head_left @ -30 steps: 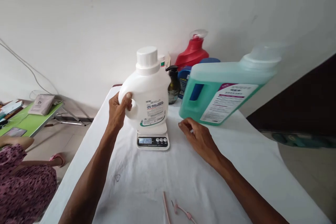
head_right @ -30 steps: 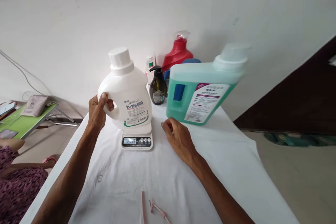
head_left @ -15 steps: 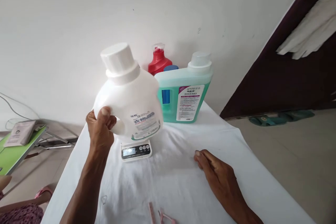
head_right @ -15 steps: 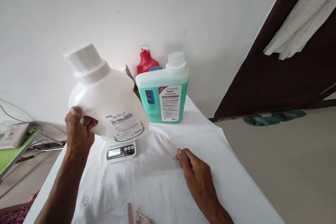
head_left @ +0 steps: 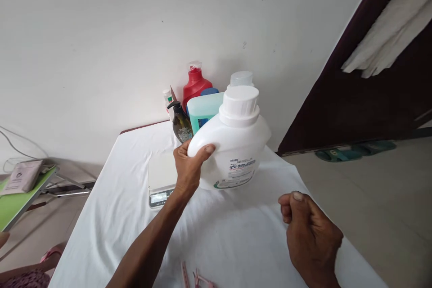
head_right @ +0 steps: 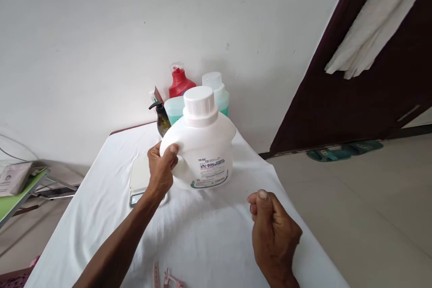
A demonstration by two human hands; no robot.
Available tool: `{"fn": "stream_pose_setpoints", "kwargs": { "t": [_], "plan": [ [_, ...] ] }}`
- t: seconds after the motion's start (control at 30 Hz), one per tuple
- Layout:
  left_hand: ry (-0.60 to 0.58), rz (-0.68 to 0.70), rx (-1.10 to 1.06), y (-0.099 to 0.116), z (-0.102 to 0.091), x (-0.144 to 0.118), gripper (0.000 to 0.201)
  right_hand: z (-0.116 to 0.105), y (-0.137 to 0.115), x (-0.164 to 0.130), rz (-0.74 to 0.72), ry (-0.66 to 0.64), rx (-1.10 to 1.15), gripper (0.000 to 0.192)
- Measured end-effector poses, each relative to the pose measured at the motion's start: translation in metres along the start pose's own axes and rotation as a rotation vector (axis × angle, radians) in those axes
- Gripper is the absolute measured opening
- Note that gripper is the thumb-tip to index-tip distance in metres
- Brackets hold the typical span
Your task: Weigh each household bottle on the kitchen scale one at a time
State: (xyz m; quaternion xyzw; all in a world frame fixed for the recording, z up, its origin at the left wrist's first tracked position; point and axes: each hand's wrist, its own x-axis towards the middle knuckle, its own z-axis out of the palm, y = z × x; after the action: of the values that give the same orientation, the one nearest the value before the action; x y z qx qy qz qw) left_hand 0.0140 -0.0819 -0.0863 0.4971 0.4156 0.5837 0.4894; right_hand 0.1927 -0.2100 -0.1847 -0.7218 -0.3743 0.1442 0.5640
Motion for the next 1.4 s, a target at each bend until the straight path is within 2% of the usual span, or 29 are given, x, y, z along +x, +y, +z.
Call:
{"fn": "stream_pose_setpoints", "kwargs": {
  "t": [0.1, 0.33, 0.47, 0.53, 0.6, 0.7, 0.77, 0.8, 0.87, 1.0, 1.1, 1.17, 1.4],
  "plan": [
    [0.009, -0.019, -0.038, -0.009, 0.005, 0.005, 0.051, -0.002, -0.002, 0.0, 0.047, 0.048, 0.034, 0.059],
    [0.039, 0.012, -0.006, -0.013, 0.007, 0.009, 0.055, 0.002, -0.004, -0.007, -0.061, -0.015, 0.012, 0.057],
    [-0.073, 0.006, 0.092, 0.0, -0.005, 0.004, 0.053, 0.004, -0.013, -0.025, -0.165, -0.091, -0.009, 0.05],
    [-0.133, 0.081, 0.159, 0.01, -0.018, 0.006, 0.049, 0.007, -0.019, -0.037, -0.266, -0.207, 0.043, 0.045],
    [-0.124, 0.2, 0.197, 0.019, -0.035, 0.014, 0.045, 0.016, -0.023, -0.048, -0.368, -0.396, 0.12, 0.043],
    [0.02, 0.292, 0.254, 0.026, -0.062, 0.043, 0.041, 0.039, -0.029, -0.055, -0.458, -0.71, 0.2, 0.046],
    [0.103, 0.27, 0.345, 0.021, -0.076, 0.07, 0.041, 0.058, -0.032, -0.053, -0.442, -0.828, 0.209, 0.049],
    [0.108, 0.246, 0.399, 0.017, -0.081, 0.084, 0.044, 0.067, -0.034, -0.051, -0.417, -0.857, 0.202, 0.049],
    [0.07, 0.189, 0.505, 0.004, -0.089, 0.109, 0.059, 0.083, -0.036, -0.046, -0.36, -0.883, 0.172, 0.051],
    [-0.1, 0.11, 0.676, -0.024, -0.092, 0.145, 0.084, 0.101, -0.029, -0.043, -0.302, -0.893, 0.131, 0.054],
    [-0.226, 0.088, 0.767, -0.04, -0.089, 0.161, 0.069, 0.104, -0.021, -0.043, -0.251, -0.861, 0.121, 0.054],
    [-0.264, 0.08, 0.804, -0.046, -0.086, 0.168, 0.055, 0.104, -0.019, -0.042, -0.232, -0.836, 0.118, 0.054],
    [-0.167, 0.134, 0.859, -0.057, -0.079, 0.169, 0.048, 0.103, -0.029, -0.037, -0.249, -0.871, 0.111, 0.059]
  ]
}}
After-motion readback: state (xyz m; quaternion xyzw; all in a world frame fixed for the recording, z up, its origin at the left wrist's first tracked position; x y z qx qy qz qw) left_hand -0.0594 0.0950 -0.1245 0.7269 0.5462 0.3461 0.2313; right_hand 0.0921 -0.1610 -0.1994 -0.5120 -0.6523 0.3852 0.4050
